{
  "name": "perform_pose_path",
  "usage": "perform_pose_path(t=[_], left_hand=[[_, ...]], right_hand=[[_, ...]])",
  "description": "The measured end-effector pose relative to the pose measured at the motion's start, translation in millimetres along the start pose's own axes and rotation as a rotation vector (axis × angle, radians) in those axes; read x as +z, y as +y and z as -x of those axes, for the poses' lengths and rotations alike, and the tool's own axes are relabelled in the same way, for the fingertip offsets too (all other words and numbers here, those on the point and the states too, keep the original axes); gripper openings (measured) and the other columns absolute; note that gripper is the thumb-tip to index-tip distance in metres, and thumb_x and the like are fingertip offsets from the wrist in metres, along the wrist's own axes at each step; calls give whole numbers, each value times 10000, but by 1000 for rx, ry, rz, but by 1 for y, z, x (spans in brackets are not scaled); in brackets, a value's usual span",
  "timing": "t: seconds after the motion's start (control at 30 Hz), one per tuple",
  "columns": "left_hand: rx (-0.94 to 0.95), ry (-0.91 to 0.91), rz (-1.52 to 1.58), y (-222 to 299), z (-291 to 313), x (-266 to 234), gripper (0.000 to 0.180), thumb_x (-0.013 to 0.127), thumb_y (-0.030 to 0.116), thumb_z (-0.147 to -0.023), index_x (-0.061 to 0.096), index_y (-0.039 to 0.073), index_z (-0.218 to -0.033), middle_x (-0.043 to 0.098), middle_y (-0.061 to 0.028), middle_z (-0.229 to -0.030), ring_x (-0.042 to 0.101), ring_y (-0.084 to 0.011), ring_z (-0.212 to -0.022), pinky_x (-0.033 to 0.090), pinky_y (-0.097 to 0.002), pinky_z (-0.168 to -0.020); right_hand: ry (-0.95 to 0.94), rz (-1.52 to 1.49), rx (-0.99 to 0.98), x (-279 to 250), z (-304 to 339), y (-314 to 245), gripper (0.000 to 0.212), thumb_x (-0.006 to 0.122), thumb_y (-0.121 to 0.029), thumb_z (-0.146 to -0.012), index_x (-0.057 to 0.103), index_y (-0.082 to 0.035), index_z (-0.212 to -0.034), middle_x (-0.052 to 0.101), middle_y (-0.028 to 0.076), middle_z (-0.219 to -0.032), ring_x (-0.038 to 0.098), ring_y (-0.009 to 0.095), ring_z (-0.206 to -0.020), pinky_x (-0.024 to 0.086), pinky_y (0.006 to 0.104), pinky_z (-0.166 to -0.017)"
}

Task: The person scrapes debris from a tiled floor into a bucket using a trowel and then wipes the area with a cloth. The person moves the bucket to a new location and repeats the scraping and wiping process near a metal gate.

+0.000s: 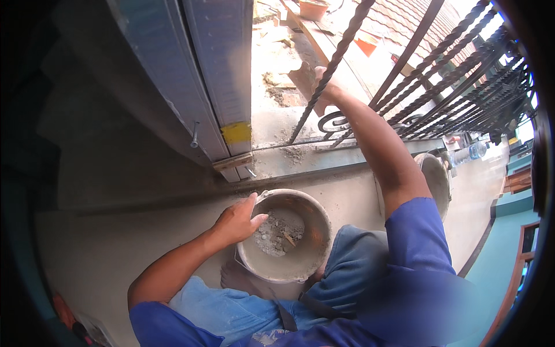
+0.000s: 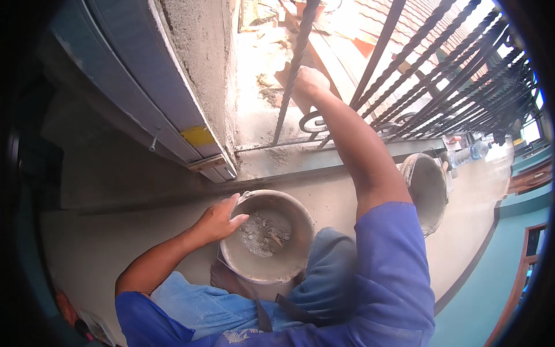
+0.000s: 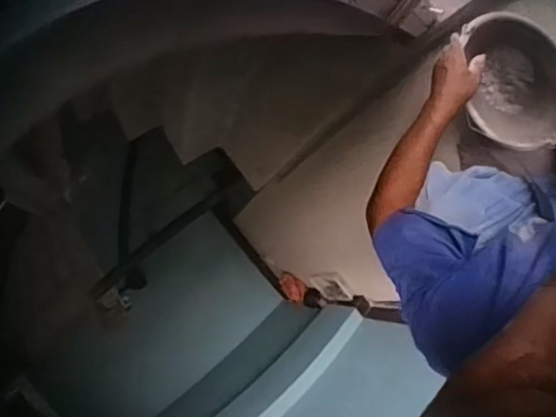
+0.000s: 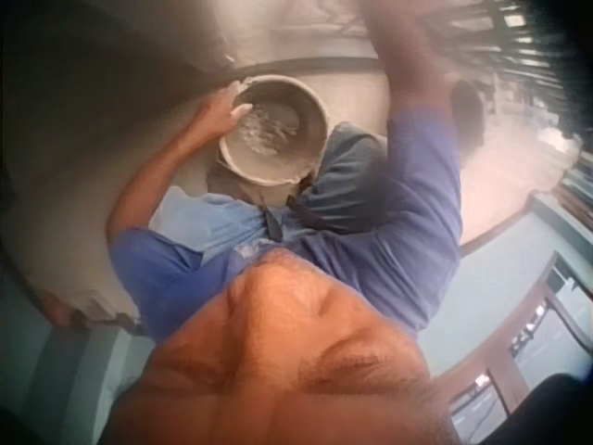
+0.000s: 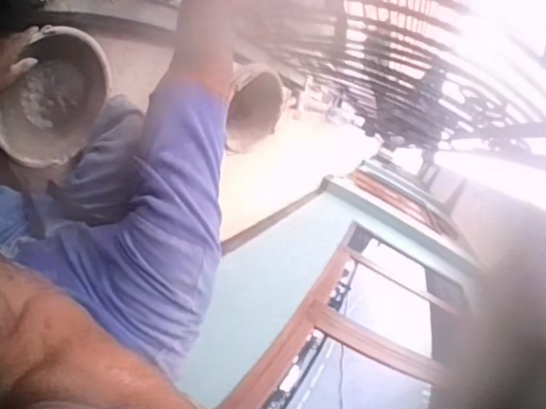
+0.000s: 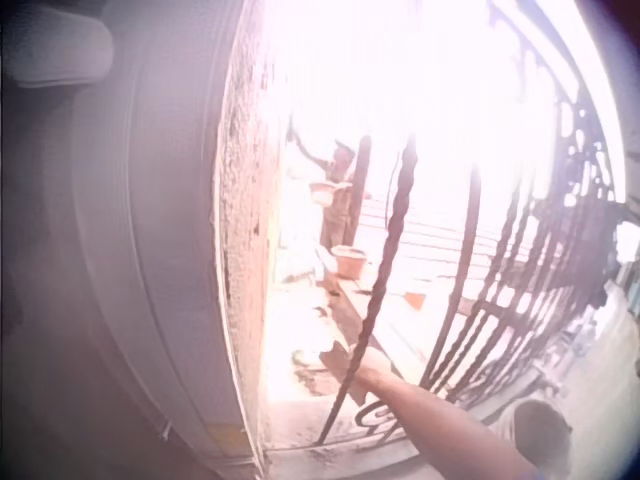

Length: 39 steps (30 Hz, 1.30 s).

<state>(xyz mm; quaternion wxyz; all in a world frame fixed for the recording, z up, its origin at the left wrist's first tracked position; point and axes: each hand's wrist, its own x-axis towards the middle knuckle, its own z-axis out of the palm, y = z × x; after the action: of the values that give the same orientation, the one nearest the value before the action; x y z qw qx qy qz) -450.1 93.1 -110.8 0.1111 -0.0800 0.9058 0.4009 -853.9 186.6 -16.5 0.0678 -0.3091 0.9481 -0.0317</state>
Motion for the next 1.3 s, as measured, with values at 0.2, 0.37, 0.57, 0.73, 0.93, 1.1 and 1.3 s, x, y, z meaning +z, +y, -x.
perform_pose_path(t=[0.2,0.37,0.57,0.73,0.93,1.1,1.3], left_hand=[[9,12,11,-1,0,1,715,671,365,-972,424,-99,-1457,587,-354,-1302,583,-470,-1228,468,-483,-1041],[19,-40,16,-3,-8,-4,694,672,368,-968,445,-82,-1446,602,-339,-1285,595,-460,-1211,476,-486,-1025],[103,-12,31,-7,-14,-4,490,667,327,-967,500,-48,-1234,654,-314,-1088,636,-481,-1041,500,-536,-883],[129,15,28,-5,-15,-4,475,670,331,-966,498,-45,-1201,657,-313,-1056,639,-487,-1014,499,-542,-865],[15,-97,-11,1,-18,-9,648,686,350,-951,480,-81,-1388,645,-338,-1179,627,-479,-1122,499,-508,-953],[37,-63,-27,2,-18,-9,621,687,346,-948,493,-76,-1359,652,-335,-1149,635,-480,-1094,504,-511,-930],[34,-69,-25,-1,-19,-6,613,688,351,-948,502,-67,-1357,657,-328,-1139,640,-470,-1089,505,-508,-927]], right_hand=[[-234,327,-99,42,-41,36,381,669,-355,-915,764,-53,-1126,749,205,-1067,722,330,-1011,556,431,-846],[-589,159,149,64,-57,54,292,735,-129,-769,780,-14,-1034,746,178,-945,731,284,-890,563,409,-743],[-653,366,-372,60,-51,35,208,766,-89,-743,768,14,-923,745,137,-801,729,210,-799,567,351,-746],[-637,16,-99,36,-23,5,132,736,-41,-749,735,62,-832,735,142,-750,731,216,-778,572,339,-726],[-642,52,-262,30,-12,-18,121,722,-41,-772,737,62,-834,741,139,-775,731,233,-760,579,348,-705],[-610,88,-301,54,-28,-10,115,711,-40,-791,739,62,-835,746,136,-796,731,246,-745,586,354,-688],[-451,301,-438,99,-74,10,114,697,-40,-813,741,63,-837,752,133,-821,731,262,-726,594,363,-667]])
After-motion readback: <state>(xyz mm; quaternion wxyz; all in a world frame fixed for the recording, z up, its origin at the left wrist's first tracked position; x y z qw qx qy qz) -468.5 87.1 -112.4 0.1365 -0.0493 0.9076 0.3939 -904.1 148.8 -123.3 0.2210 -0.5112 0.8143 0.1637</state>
